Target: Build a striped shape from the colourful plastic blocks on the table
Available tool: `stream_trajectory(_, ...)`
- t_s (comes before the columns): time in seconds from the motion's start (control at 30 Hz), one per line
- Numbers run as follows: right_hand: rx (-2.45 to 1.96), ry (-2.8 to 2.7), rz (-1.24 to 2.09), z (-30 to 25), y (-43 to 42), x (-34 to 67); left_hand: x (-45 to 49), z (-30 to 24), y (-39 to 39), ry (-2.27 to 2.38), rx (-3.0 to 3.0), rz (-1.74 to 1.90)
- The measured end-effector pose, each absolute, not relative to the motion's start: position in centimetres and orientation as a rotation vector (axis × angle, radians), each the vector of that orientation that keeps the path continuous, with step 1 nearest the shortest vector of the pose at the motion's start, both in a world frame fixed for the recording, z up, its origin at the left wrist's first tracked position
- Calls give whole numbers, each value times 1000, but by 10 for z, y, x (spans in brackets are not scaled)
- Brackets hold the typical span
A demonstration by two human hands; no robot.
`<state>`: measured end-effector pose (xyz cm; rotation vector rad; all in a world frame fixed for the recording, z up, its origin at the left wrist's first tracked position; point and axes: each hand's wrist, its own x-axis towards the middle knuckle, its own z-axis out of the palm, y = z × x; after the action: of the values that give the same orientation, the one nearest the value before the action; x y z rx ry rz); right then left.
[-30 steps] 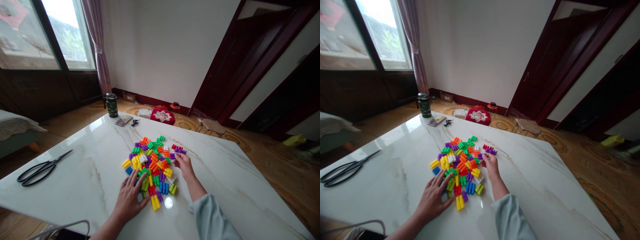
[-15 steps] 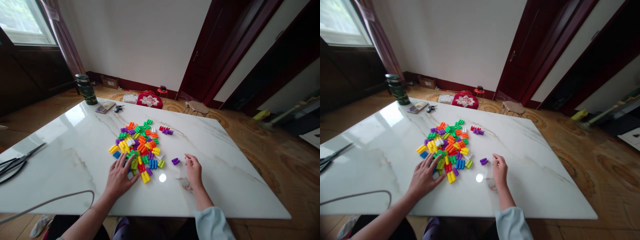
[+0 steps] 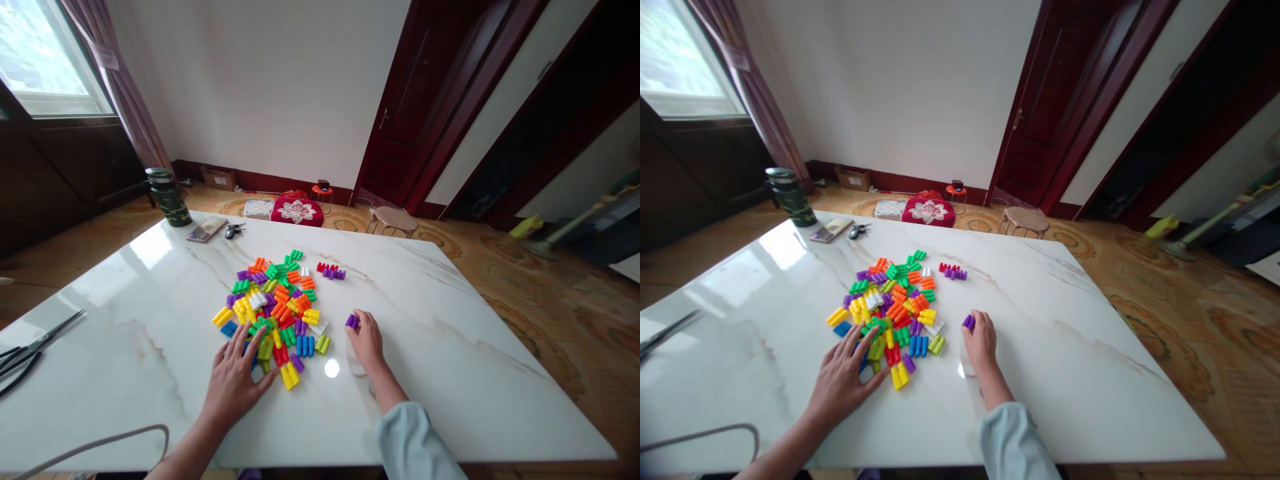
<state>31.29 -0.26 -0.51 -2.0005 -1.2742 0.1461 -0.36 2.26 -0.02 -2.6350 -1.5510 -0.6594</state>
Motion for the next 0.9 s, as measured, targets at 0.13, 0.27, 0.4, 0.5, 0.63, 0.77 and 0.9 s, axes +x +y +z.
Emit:
stream_trajectory(0.13,-1962,-1239,130,-7,53,319,-5,-2,23,-1541,-2629,-698)
stream_trajectory(0.27,-1905,-1219,103,-11,87,316,-5,-4,24,-1526,-2634,-681)
stream_trajectory(0.4,-1850,-1198,75,-14,98,311,-5,-5,24,-1527,-2627,-679)
stream_trajectory(0.5,-1844,-1176,53,-14,102,310,-5,-5,24,-1532,-2622,-680)
stream_trajectory(0.63,-1863,-1154,33,-15,104,311,-6,-5,24,-1538,-2621,-660)
stream_trajectory(0.77,-1882,-1155,23,-16,103,311,-6,-6,24,-1528,-2615,-672)
stream_trajectory(0.9,-1961,-1163,19,-13,105,309,-6,-5,24,-1521,-2619,-669)
